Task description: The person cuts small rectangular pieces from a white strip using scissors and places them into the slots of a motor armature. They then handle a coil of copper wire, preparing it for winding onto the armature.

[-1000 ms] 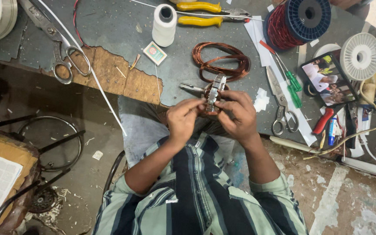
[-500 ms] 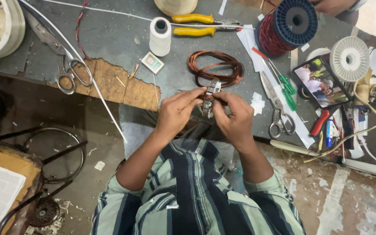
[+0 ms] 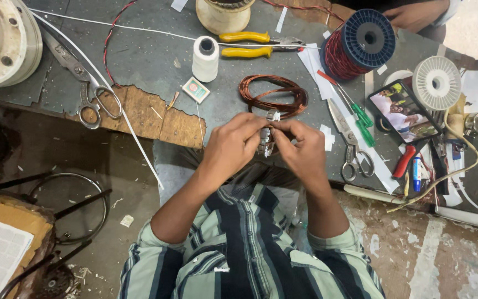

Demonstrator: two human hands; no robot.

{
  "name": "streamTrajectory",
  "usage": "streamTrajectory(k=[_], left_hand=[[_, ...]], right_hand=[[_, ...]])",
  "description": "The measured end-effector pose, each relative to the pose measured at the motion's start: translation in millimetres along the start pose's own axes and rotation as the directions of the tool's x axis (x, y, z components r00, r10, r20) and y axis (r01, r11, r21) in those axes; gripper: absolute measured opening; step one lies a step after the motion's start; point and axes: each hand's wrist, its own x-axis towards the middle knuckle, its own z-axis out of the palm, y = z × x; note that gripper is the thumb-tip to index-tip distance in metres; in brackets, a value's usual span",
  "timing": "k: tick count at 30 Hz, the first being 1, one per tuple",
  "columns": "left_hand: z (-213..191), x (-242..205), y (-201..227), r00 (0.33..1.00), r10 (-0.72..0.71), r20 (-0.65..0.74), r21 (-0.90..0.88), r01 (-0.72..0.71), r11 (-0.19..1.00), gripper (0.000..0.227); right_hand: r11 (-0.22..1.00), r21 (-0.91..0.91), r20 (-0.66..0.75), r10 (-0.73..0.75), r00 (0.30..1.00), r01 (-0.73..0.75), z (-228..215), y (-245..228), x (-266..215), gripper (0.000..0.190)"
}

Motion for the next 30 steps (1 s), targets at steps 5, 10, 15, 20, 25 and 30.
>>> streamTrajectory(k=[5,10,15,20,25,30], left_hand=[[7,-1,-6,0.997,-0.080,-0.013,0.022,0.080,0.997,0.022],[10,7,-15,0.903,-0.423,0.072,-0.257,0.426,0.867,0.020],[3,-2,-11,1.000,-0.017,-0.001,0.129,0.017,0.992,0.020],[7,3,-6,0.980,-0.200,0.016,0.048,0.199,0.979,0.018],[0,6,-14,0.996,-0.086,0.010,-0.029,0.087,0.996,0.018],[-2,0,-10,0.994,-0.097,0.040,0.028,0.096,0.995,0.021]], right_hand=[[0.950,0.187,0.091,0.238,0.967,-0.252,4,8,0,0.012],[0.998,0.059,-0.032,0.013,0.999,-0.011,6,0,-7,0.013],[0.982,-0.140,-0.001,-0.131,0.991,0.130,0,-3,-4,0.014],[0.986,0.036,0.094,0.161,0.982,-0.165,-1,-1,6,0.015],[0.996,-0.031,0.003,-0.084,0.996,0.084,0,-5,-4,0.015],[0.990,-0.117,0.063,-0.068,0.996,0.075,-3,-6,3,0.015]])
